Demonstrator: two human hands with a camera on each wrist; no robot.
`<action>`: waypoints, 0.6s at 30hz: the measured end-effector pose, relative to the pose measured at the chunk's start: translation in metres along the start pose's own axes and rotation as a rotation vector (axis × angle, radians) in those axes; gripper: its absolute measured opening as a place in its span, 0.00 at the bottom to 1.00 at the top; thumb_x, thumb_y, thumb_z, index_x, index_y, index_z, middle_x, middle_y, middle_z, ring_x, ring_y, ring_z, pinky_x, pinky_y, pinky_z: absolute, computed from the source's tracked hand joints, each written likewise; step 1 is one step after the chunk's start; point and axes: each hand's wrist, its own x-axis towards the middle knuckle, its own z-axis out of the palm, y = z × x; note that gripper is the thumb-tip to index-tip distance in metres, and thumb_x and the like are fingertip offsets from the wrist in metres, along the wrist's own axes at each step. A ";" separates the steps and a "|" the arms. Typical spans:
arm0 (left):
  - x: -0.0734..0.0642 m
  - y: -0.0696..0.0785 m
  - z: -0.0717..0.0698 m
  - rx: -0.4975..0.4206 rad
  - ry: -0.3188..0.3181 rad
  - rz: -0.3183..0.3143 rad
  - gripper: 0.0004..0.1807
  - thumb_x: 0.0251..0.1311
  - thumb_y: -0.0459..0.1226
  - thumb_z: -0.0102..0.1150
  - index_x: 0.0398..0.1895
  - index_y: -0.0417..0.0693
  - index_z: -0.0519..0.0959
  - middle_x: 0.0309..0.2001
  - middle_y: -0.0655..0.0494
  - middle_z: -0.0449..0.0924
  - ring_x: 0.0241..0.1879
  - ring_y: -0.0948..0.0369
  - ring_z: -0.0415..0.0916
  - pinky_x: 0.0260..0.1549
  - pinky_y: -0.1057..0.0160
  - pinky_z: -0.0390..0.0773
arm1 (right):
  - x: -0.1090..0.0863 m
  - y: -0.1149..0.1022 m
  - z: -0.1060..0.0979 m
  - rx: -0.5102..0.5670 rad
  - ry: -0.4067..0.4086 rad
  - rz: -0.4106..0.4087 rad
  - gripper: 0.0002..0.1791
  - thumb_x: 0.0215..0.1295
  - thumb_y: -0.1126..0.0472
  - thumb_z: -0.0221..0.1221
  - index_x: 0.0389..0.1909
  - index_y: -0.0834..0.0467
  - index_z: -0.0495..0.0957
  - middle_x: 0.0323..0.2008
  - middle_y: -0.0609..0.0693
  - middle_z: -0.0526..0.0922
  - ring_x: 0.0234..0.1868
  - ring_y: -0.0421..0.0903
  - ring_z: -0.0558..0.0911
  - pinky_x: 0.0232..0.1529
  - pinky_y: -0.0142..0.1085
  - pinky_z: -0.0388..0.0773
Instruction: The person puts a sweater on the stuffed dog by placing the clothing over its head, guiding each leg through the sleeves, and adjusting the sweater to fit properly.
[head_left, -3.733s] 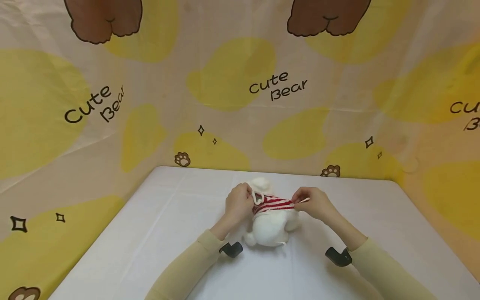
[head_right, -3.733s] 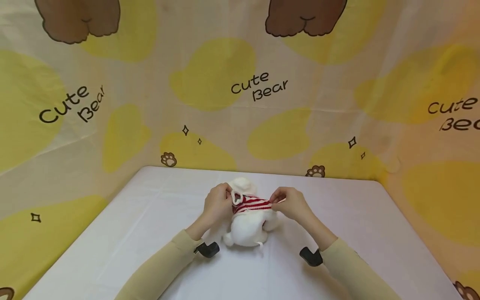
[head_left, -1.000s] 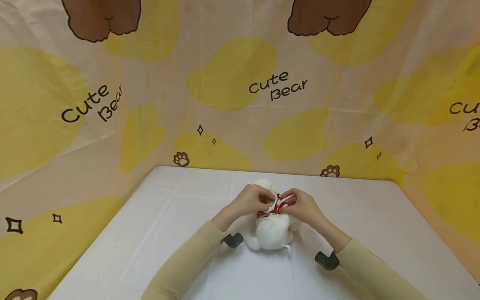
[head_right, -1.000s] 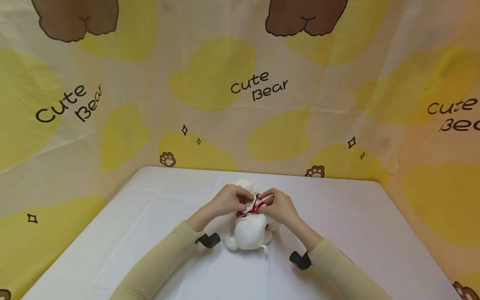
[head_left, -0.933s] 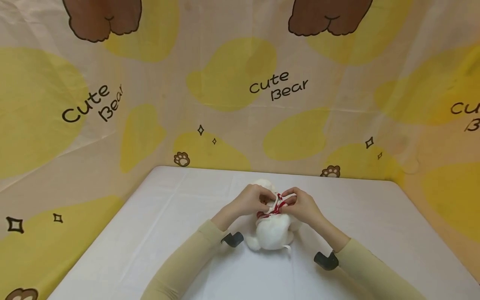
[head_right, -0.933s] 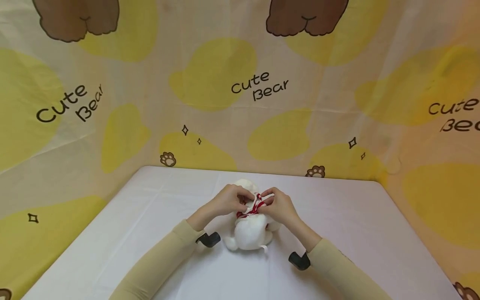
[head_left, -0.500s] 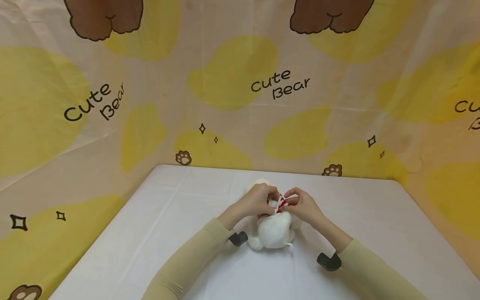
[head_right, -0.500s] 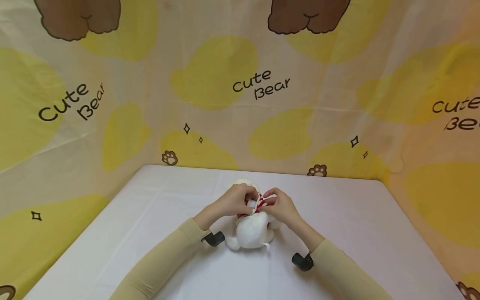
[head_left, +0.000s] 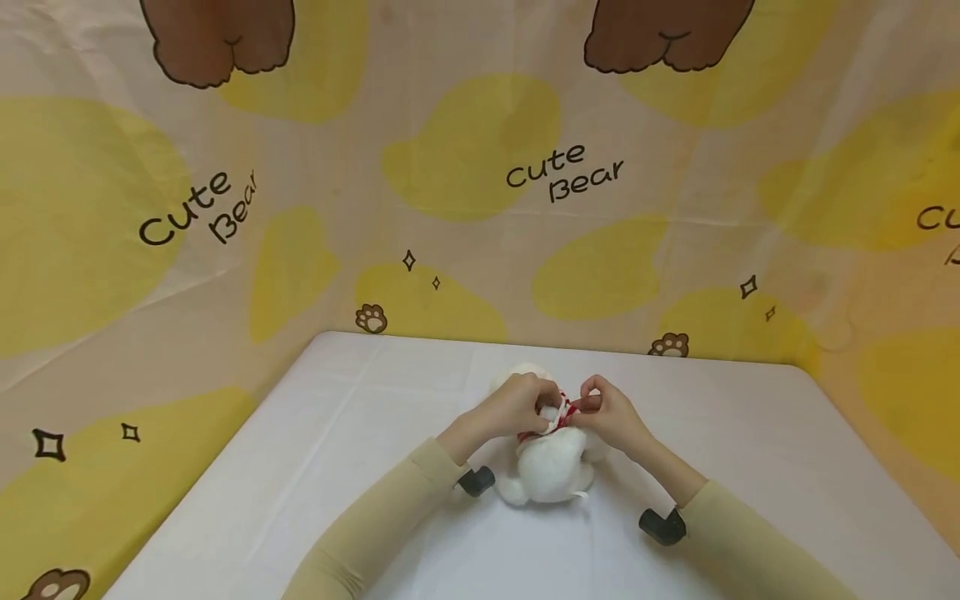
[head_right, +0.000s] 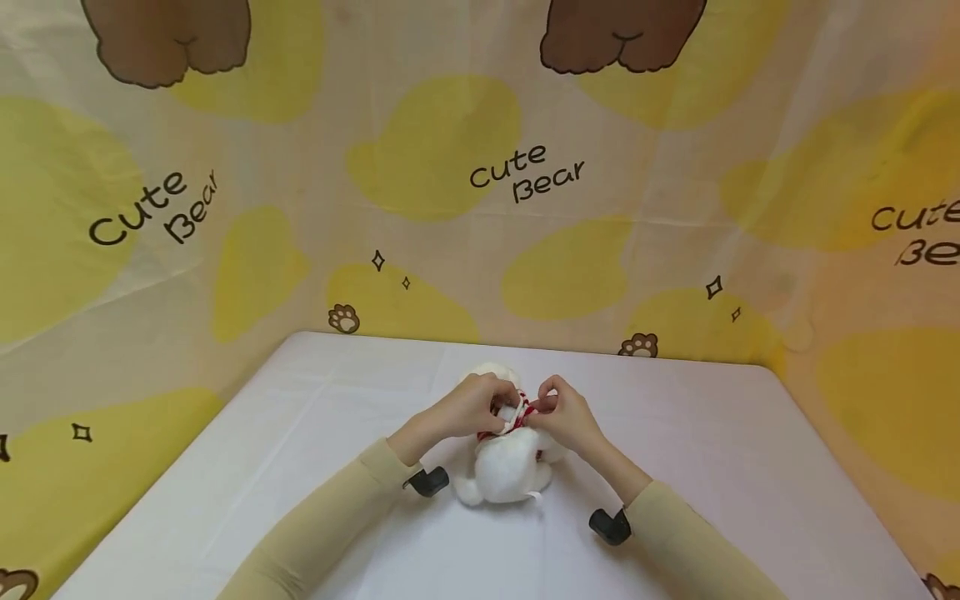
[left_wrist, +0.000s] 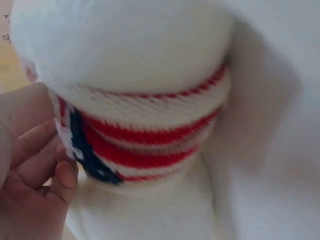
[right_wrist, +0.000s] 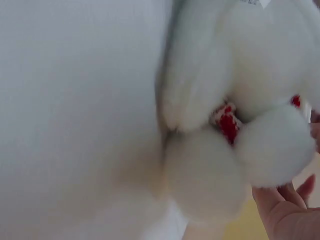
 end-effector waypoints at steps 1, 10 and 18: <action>0.001 0.001 0.001 0.017 0.003 0.003 0.13 0.41 0.29 0.66 0.33 0.48 0.81 0.28 0.62 0.79 0.28 0.68 0.70 0.26 0.76 0.70 | -0.001 0.001 0.001 0.009 0.012 0.006 0.18 0.50 0.67 0.66 0.35 0.62 0.65 0.33 0.57 0.86 0.35 0.41 0.82 0.37 0.32 0.75; 0.002 0.004 0.007 0.094 0.053 0.021 0.13 0.36 0.33 0.68 0.27 0.52 0.76 0.25 0.65 0.74 0.29 0.67 0.67 0.29 0.74 0.66 | -0.005 0.005 -0.010 -0.091 -0.112 -0.147 0.12 0.54 0.68 0.64 0.37 0.61 0.73 0.36 0.55 0.83 0.39 0.45 0.82 0.38 0.30 0.77; -0.001 -0.002 0.013 -0.012 0.111 0.025 0.13 0.35 0.32 0.68 0.26 0.52 0.76 0.24 0.64 0.76 0.26 0.70 0.68 0.25 0.77 0.67 | -0.004 -0.006 -0.020 -0.372 -0.179 -0.367 0.08 0.51 0.67 0.67 0.28 0.52 0.79 0.25 0.41 0.81 0.28 0.35 0.76 0.32 0.29 0.75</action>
